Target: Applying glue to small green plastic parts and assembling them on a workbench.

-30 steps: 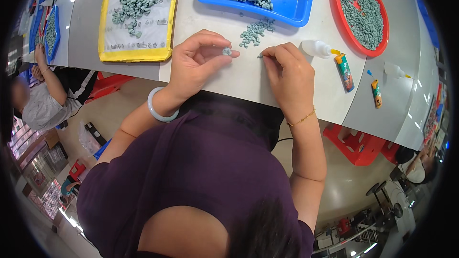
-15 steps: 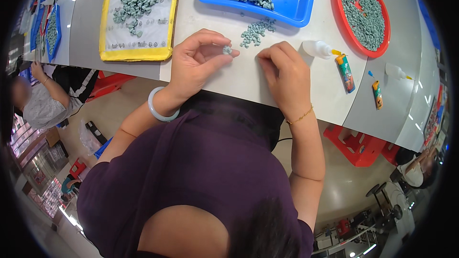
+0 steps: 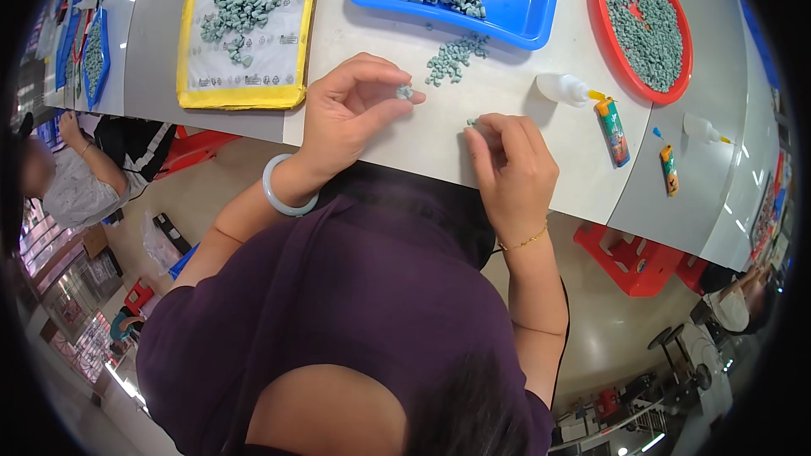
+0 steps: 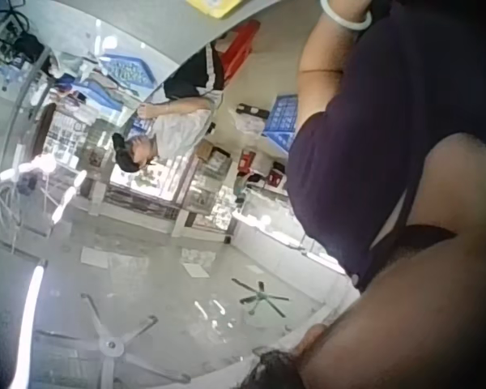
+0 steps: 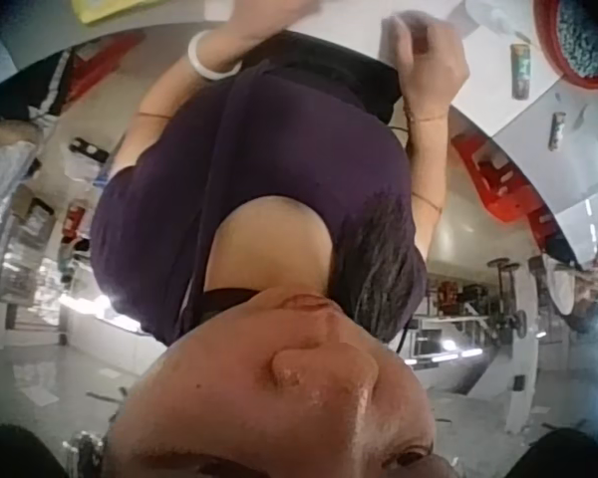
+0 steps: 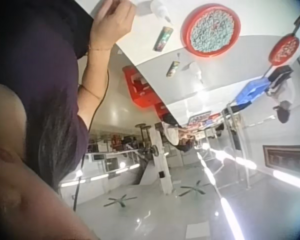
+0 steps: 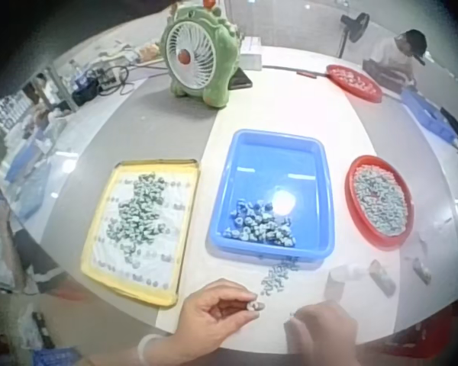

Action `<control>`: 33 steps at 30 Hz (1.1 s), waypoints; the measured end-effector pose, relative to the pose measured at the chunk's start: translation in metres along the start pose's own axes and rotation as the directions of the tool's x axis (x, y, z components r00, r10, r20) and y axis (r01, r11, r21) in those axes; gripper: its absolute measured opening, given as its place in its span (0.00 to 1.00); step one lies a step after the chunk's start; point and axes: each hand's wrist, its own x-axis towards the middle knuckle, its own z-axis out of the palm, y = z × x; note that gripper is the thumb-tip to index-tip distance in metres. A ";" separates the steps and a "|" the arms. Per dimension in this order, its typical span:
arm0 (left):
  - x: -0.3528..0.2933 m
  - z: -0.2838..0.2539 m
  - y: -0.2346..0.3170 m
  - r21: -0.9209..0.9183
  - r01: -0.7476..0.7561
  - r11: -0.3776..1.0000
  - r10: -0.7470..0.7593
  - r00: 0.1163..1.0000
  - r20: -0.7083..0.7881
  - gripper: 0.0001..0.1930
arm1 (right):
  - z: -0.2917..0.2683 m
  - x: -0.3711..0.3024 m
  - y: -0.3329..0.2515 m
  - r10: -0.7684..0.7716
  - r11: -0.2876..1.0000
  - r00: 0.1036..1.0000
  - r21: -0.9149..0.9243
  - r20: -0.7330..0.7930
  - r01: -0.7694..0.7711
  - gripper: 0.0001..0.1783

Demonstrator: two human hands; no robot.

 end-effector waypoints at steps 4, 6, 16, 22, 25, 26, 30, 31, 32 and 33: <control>-0.001 0.000 0.002 0.014 0.001 1.000 -0.001 1.000 0.004 0.11 | 0.004 0.005 -0.002 -0.022 0.994 0.999 -0.104 0.029 0.025 0.05; 0.000 0.000 0.003 0.019 0.018 1.000 -0.018 1.000 0.003 0.11 | 0.005 0.012 0.000 -0.095 0.985 0.995 -0.144 0.027 0.098 0.05; -0.001 0.000 0.001 0.025 0.011 1.000 -0.010 1.000 -0.014 0.11 | -0.004 0.032 0.011 -0.296 0.951 0.943 -0.050 0.153 0.306 0.05; -0.001 0.002 0.002 0.048 0.024 0.999 -0.024 1.000 0.003 0.11 | 0.003 0.017 0.002 -0.047 0.999 0.999 -0.028 0.000 0.047 0.05; 0.000 -0.001 0.002 0.034 0.043 0.999 -0.043 0.999 -0.005 0.11 | 0.008 0.022 -0.001 -0.038 0.996 0.999 -0.081 0.019 0.039 0.06; -0.001 0.000 0.002 0.044 0.034 0.998 -0.034 0.999 -0.002 0.11 | 0.009 0.023 0.000 -0.035 0.997 0.999 -0.065 0.035 0.038 0.06; 0.000 0.002 0.002 0.051 0.029 0.998 -0.029 1.000 -0.006 0.11 | 0.003 0.026 0.008 -0.153 0.979 0.987 -0.123 0.057 0.159 0.06; -0.001 0.002 0.002 0.051 0.028 0.998 -0.028 1.000 -0.008 0.11 | 0.002 0.025 0.008 -0.137 0.986 0.989 -0.089 0.053 0.141 0.06; -0.001 0.002 0.001 0.050 0.014 0.999 -0.013 1.000 -0.004 0.11 | 0.002 0.025 0.009 -0.120 0.991 0.992 -0.055 0.048 0.122 0.06; -0.001 0.001 0.000 0.048 -0.001 0.999 0.001 1.000 0.000 0.11 | 0.003 0.025 0.008 -0.120 0.991 0.992 -0.055 0.049 0.123 0.06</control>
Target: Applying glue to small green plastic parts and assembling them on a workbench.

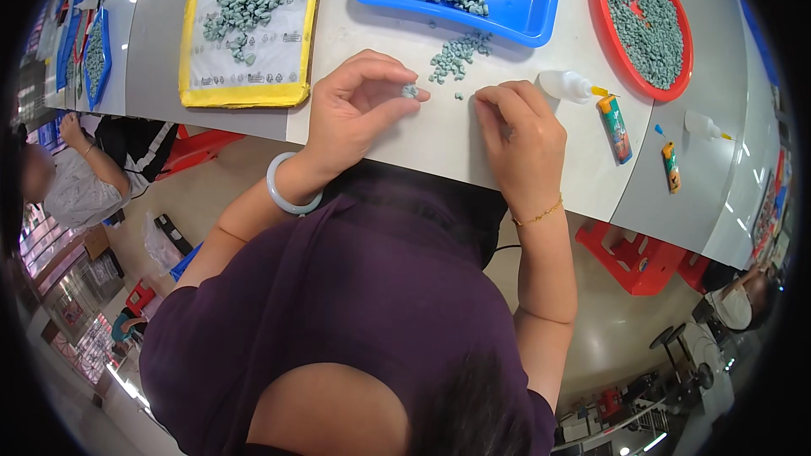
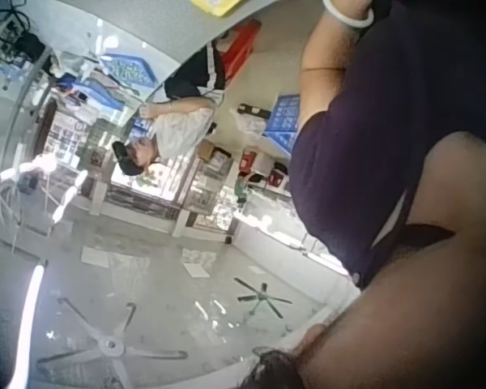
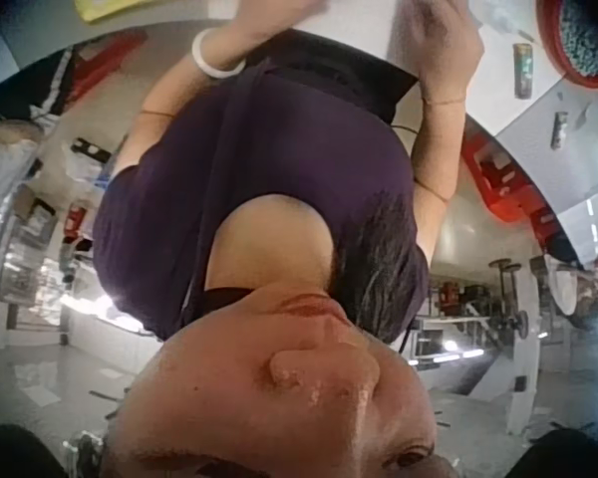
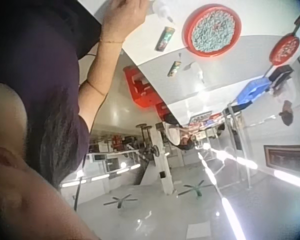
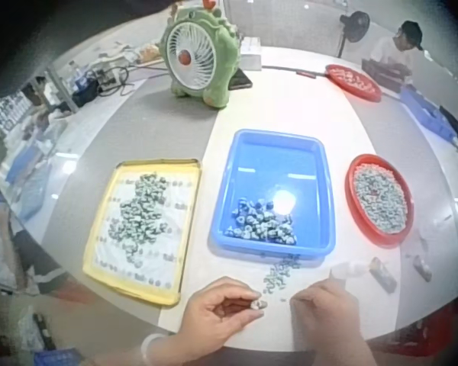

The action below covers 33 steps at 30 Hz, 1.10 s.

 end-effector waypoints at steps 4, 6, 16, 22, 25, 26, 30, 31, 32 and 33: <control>0.000 -0.001 0.001 0.015 0.006 1.000 -0.006 1.000 0.014 0.11 | 0.003 0.002 -0.003 -0.104 0.994 0.995 -0.035 0.004 0.104 0.06; 0.000 -0.002 0.001 0.025 -0.001 1.000 0.001 1.000 0.012 0.11 | 0.003 0.005 -0.005 -0.124 0.992 0.992 -0.031 0.023 0.125 0.06; 0.000 -0.001 0.001 0.050 0.023 0.998 -0.024 1.000 0.011 0.11 | -0.002 0.015 -0.011 -0.193 0.977 0.964 -0.059 0.181 0.206 0.06; 0.000 -0.001 0.001 0.046 0.022 0.999 -0.023 1.000 0.011 0.11 | -0.011 0.020 0.001 -0.341 0.934 0.905 -0.018 0.252 0.357 0.08; 0.001 -0.001 0.002 0.035 0.007 0.999 -0.008 1.000 0.010 0.11 | -0.011 0.011 0.004 -0.261 0.964 0.950 -0.009 0.174 0.266 0.08; 0.001 -0.002 0.003 0.053 0.012 0.999 -0.014 1.000 0.027 0.12 | -0.010 0.006 0.004 -0.152 0.988 0.982 -0.008 0.116 0.154 0.08; 0.000 -0.003 0.002 0.077 0.005 0.997 -0.009 0.999 0.048 0.13 | -0.001 -0.003 -0.007 0.014 0.997 0.999 0.074 0.051 -0.018 0.07; 0.000 -0.003 0.001 0.077 0.006 0.997 -0.010 0.999 0.050 0.13 | 0.002 -0.003 -0.009 0.014 0.998 0.999 0.057 0.043 -0.016 0.06; 0.000 -0.003 0.001 0.076 0.008 0.997 -0.012 0.999 0.049 0.13 | 0.004 -0.003 -0.010 0.012 0.999 0.999 0.039 0.034 -0.014 0.06; 0.000 -0.003 0.001 0.076 0.009 0.997 -0.013 0.999 0.047 0.13 | 0.005 -0.003 -0.008 0.013 0.999 0.999 0.039 0.033 -0.014 0.06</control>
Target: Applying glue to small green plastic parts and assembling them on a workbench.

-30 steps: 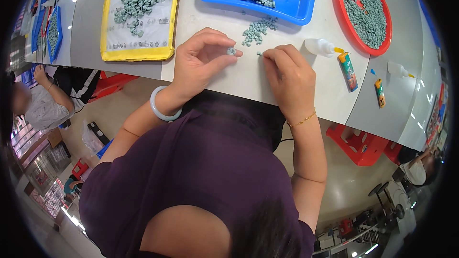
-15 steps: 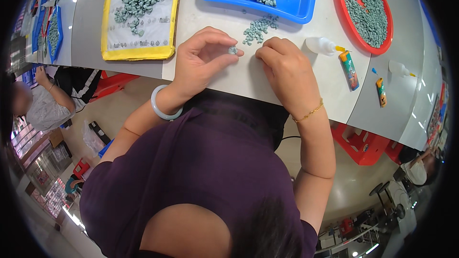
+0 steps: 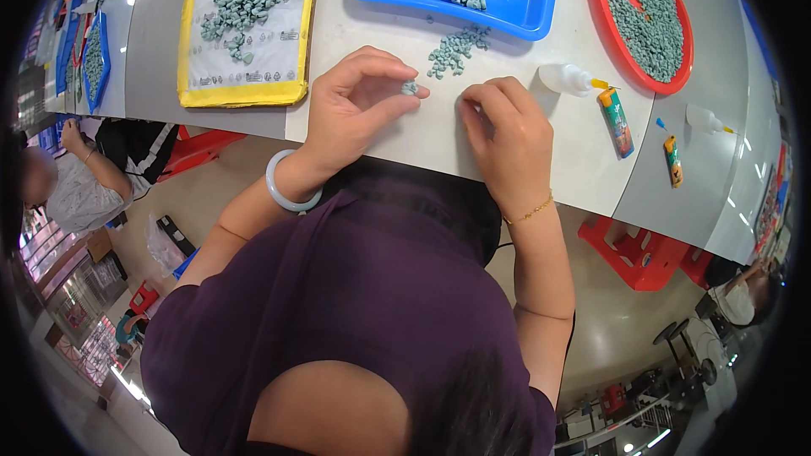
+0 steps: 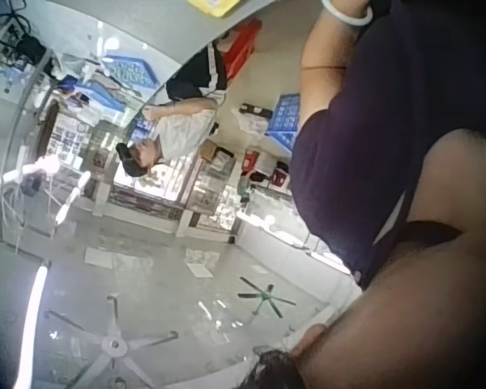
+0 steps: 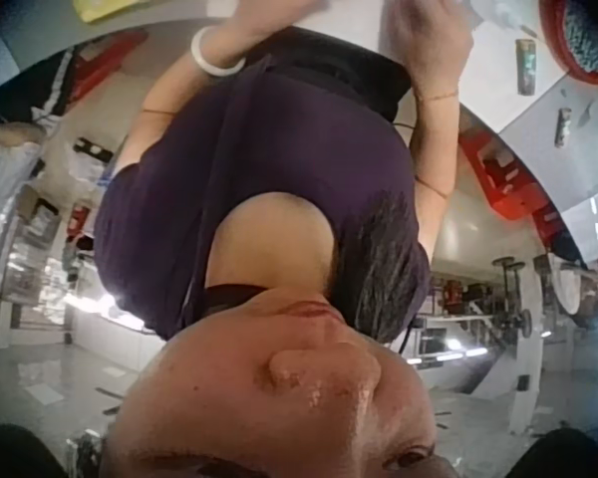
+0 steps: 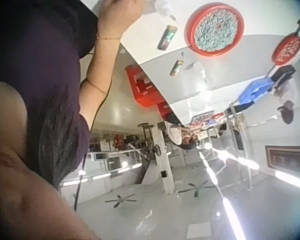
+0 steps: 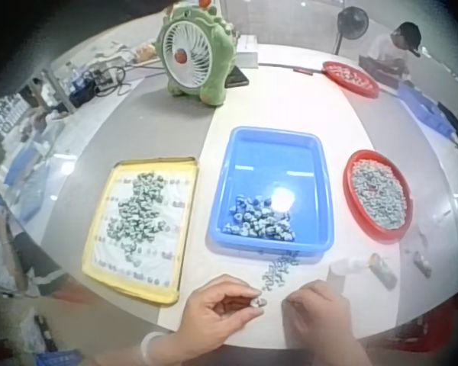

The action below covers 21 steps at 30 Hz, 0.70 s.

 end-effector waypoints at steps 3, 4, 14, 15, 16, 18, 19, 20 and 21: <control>0.001 0.001 0.002 0.002 0.007 1.000 -0.007 1.000 0.004 0.13 | 0.000 0.001 0.005 -0.090 0.992 0.996 -0.089 0.001 0.090 0.06; 0.001 0.001 0.002 0.002 0.005 1.000 -0.005 1.000 0.004 0.13 | -0.002 0.002 0.005 -0.100 0.992 0.995 -0.082 0.012 0.100 0.06; 0.000 0.001 0.001 0.030 0.001 1.000 -0.001 1.000 0.004 0.13 | -0.004 0.003 0.007 -0.158 0.984 0.986 -0.074 0.054 0.162 0.04; 0.000 0.001 0.001 0.045 -0.002 0.999 0.002 1.000 0.008 0.13 | -0.004 0.004 0.007 -0.157 0.984 0.986 -0.073 0.053 0.161 0.04; 0.000 0.001 0.001 0.046 -0.002 0.999 0.001 1.000 0.009 0.13 | -0.006 0.005 0.006 -0.178 0.977 0.982 -0.111 0.066 0.185 0.04; 0.000 0.001 0.000 0.050 0.011 0.999 -0.011 1.000 0.008 0.13 | -0.008 0.008 0.004 -0.199 0.967 0.977 -0.147 0.080 0.209 0.04; -0.001 0.001 0.001 0.051 0.011 0.999 -0.012 1.000 0.008 0.13 | -0.008 0.009 0.002 -0.198 0.965 0.975 -0.154 0.100 0.212 0.04; -0.001 0.001 0.001 0.073 0.014 0.997 -0.015 1.000 0.007 0.13 | -0.008 0.010 0.001 -0.197 0.963 0.973 -0.161 0.121 0.215 0.04; -0.001 0.002 0.002 0.095 0.017 0.995 -0.017 1.000 0.007 0.12 | -0.009 0.011 0.001 -0.198 0.963 0.973 -0.160 0.121 0.216 0.04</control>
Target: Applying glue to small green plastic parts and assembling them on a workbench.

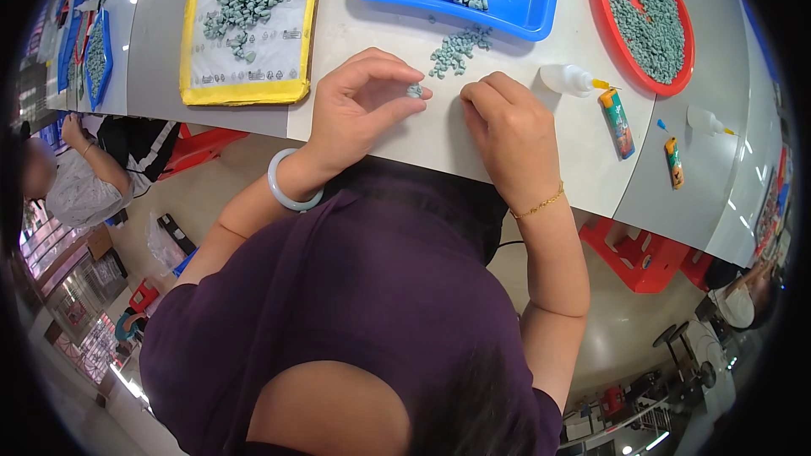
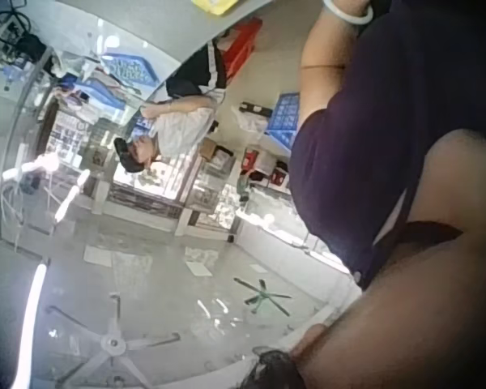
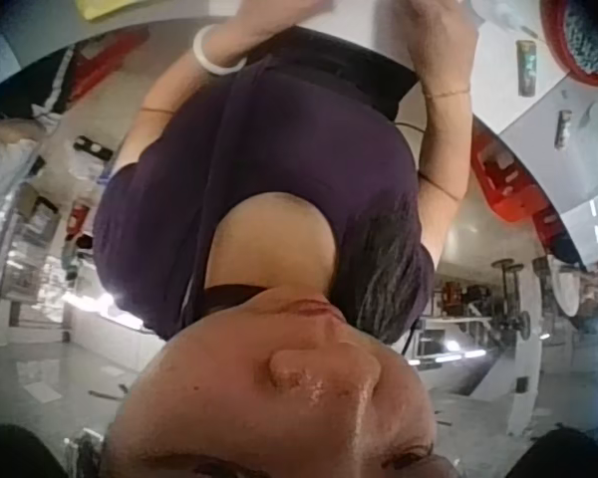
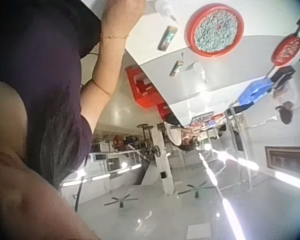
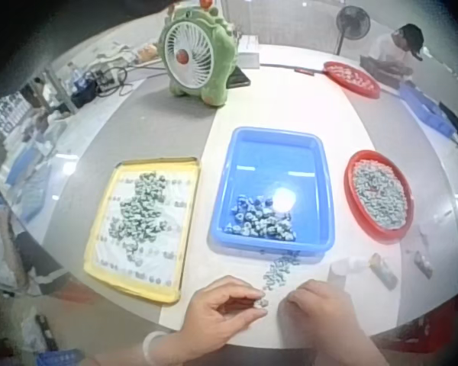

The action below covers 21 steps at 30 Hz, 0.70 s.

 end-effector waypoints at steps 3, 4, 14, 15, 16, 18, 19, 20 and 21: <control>0.000 0.001 0.000 0.002 0.012 1.000 -0.012 1.000 -0.001 0.12 | 0.000 0.000 0.000 0.045 0.999 0.999 0.000 0.017 -0.045 0.04; 0.000 0.001 0.000 0.003 0.013 1.000 -0.013 1.000 -0.002 0.12 | 0.002 -0.002 0.000 0.073 0.997 0.997 0.019 -0.004 -0.073 0.04; 0.001 0.002 0.000 0.035 0.004 0.999 -0.003 1.000 -0.008 0.12 | 0.004 -0.001 -0.002 0.134 0.991 0.991 0.017 -0.030 -0.133 0.03; 0.001 0.002 -0.001 0.037 0.005 0.999 -0.004 1.000 -0.011 0.12 | 0.003 0.001 -0.002 0.134 0.991 0.990 0.018 -0.031 -0.134 0.03; 0.000 0.003 -0.001 0.038 0.005 0.999 -0.005 1.000 -0.010 0.12 | 0.001 0.002 -0.003 0.135 0.991 0.991 0.007 -0.005 -0.135 0.03; 0.000 0.002 0.000 0.044 0.001 0.999 0.000 1.000 -0.018 0.12 | 0.001 0.005 -0.004 0.130 0.992 0.991 -0.009 0.025 -0.129 0.03; -0.001 0.001 0.000 0.044 -0.001 0.999 0.002 1.000 -0.021 0.12 | 0.001 0.005 -0.003 0.139 0.990 0.990 0.025 0.026 -0.140 0.03; -0.001 0.002 0.000 0.057 -0.003 0.998 0.004 1.000 -0.023 0.12 | 0.002 0.004 -0.002 0.150 0.987 0.988 0.061 0.026 -0.151 0.03; -0.001 0.003 0.000 0.071 -0.005 0.997 0.006 1.000 -0.026 0.12 | 0.002 0.003 -0.001 0.146 0.987 0.989 0.063 0.026 -0.148 0.03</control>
